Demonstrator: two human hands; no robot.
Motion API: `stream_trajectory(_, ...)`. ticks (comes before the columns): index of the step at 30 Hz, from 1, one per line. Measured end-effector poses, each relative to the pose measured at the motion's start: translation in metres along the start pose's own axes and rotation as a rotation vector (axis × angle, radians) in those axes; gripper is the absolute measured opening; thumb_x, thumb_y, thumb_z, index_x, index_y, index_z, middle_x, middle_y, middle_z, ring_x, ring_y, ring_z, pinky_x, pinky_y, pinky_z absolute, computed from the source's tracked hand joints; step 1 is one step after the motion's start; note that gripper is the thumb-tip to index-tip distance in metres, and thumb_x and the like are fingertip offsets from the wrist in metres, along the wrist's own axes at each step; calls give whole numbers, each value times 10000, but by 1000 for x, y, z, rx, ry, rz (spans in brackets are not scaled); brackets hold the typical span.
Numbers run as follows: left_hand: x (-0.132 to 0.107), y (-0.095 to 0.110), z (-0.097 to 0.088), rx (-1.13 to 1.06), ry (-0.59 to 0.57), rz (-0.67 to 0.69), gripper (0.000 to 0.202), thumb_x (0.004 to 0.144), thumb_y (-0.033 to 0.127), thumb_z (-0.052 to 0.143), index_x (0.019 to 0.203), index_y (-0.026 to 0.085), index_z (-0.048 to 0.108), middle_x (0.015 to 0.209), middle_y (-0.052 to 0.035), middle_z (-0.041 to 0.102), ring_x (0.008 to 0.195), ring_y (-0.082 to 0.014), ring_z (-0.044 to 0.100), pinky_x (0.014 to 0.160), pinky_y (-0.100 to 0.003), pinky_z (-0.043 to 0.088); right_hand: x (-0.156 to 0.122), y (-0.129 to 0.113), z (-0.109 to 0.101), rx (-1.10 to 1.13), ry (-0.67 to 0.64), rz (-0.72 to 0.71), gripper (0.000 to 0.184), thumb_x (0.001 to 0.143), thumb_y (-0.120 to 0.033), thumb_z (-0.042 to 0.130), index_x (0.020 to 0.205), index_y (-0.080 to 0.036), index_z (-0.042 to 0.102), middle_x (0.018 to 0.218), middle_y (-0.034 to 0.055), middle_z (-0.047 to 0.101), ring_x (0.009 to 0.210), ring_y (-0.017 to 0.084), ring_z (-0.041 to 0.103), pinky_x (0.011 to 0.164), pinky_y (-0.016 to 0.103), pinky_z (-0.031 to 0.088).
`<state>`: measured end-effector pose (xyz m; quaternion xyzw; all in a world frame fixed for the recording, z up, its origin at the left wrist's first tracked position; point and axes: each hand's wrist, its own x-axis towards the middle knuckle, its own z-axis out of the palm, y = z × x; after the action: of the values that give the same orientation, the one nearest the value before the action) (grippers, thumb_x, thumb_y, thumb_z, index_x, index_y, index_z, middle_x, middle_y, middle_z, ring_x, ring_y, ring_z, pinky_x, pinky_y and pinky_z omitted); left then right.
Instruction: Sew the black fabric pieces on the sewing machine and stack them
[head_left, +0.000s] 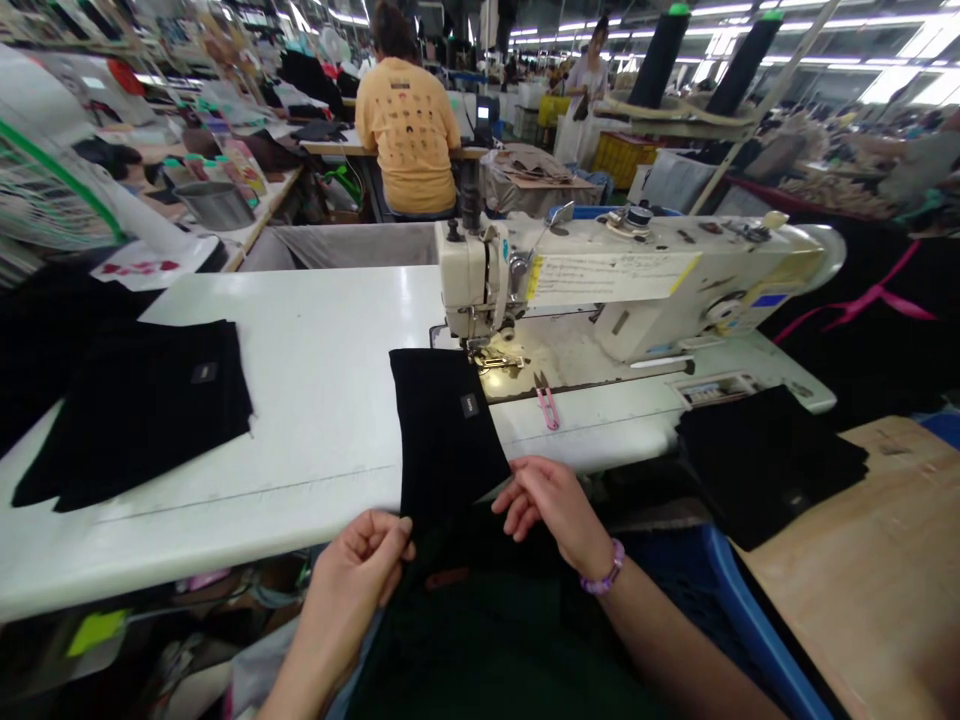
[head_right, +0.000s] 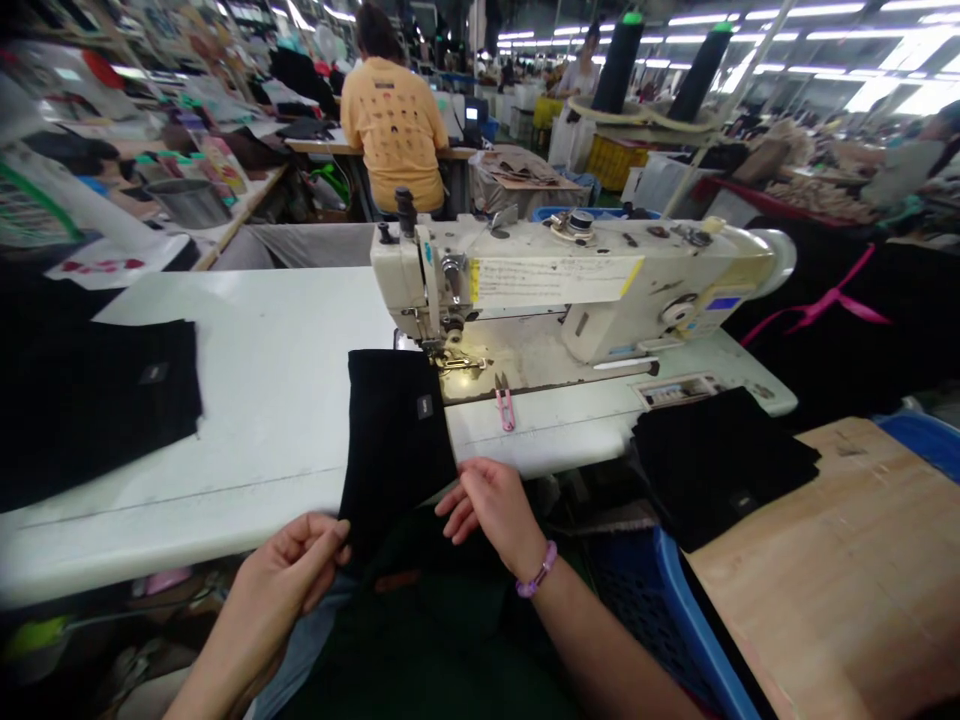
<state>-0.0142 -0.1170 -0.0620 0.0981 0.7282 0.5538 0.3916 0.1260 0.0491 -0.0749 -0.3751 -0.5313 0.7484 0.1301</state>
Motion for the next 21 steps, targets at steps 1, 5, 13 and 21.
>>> stream_trajectory(1,1,0,0,0,-1,10,511,611,622,770,631,155,564,503,23,541,357,-23,273,395,-172,136,1,-2,-2,-12,2,4,367,796,-523,541,827,-158,540,673,58,700,453,113,606,399,179,468)
stream_trajectory(5,1,1,0,10,-4,23,495,633,608,766,629,154,567,479,33,515,356,-23,261,400,-172,133,6,-7,-5,-94,-16,36,371,819,-528,570,769,-163,530,607,33,675,406,99,582,356,158,433)
stream_trajectory(13,3,4,-14,273,192,270,427,756,590,670,711,187,535,563,25,519,438,-91,379,444,-221,281,14,-8,-9,-120,-96,86,273,879,-387,595,740,-160,538,560,19,668,380,87,562,342,141,395)
stream_trajectory(21,8,27,42,1150,89,1285,169,869,175,625,1037,181,609,1027,-92,640,898,-248,604,760,-365,479,17,-14,-12,-180,-132,114,255,915,-321,522,745,-141,583,490,3,626,323,75,498,297,136,318)
